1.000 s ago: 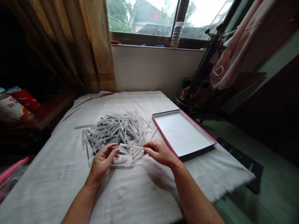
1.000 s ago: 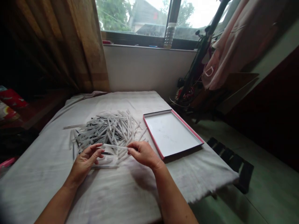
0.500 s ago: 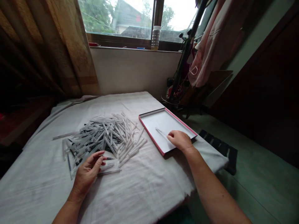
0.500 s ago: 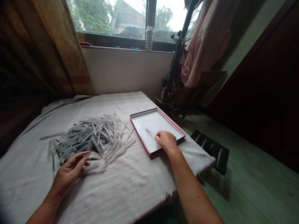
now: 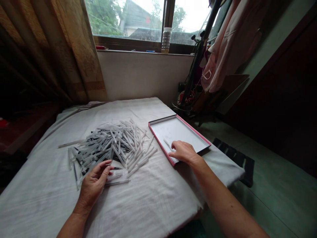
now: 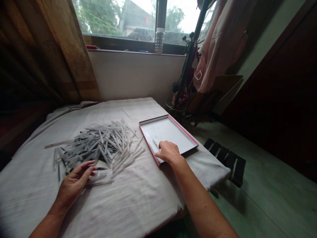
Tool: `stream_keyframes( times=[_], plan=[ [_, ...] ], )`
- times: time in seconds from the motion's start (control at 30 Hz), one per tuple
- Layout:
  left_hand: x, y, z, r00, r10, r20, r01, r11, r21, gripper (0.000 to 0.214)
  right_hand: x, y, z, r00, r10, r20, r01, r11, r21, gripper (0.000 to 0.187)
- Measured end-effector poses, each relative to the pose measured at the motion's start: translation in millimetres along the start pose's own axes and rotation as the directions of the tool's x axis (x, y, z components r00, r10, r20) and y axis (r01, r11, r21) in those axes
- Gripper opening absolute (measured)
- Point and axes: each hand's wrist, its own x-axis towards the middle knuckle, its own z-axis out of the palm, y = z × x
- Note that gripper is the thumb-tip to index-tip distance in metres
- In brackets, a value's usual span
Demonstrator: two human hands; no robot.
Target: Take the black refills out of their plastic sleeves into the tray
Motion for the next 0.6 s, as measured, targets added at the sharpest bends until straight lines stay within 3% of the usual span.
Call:
stream_keyframes(
  times=[0.23,0.6],
  plan=[
    [-1,0,0.4,0.998,0.066,0.01,-0.066,0.997,0.036,0.056,7,-16,-8,0.993,-0.028,0.114,0.041,0.993,-0.111,0.032],
    [-2,-2,1.5,0.993,0.12,0.007,-0.12,0.992,0.03,0.044,16,-32,-16,0.975,0.046,0.219,0.003,0.976,-0.219,0.029]
  ],
)
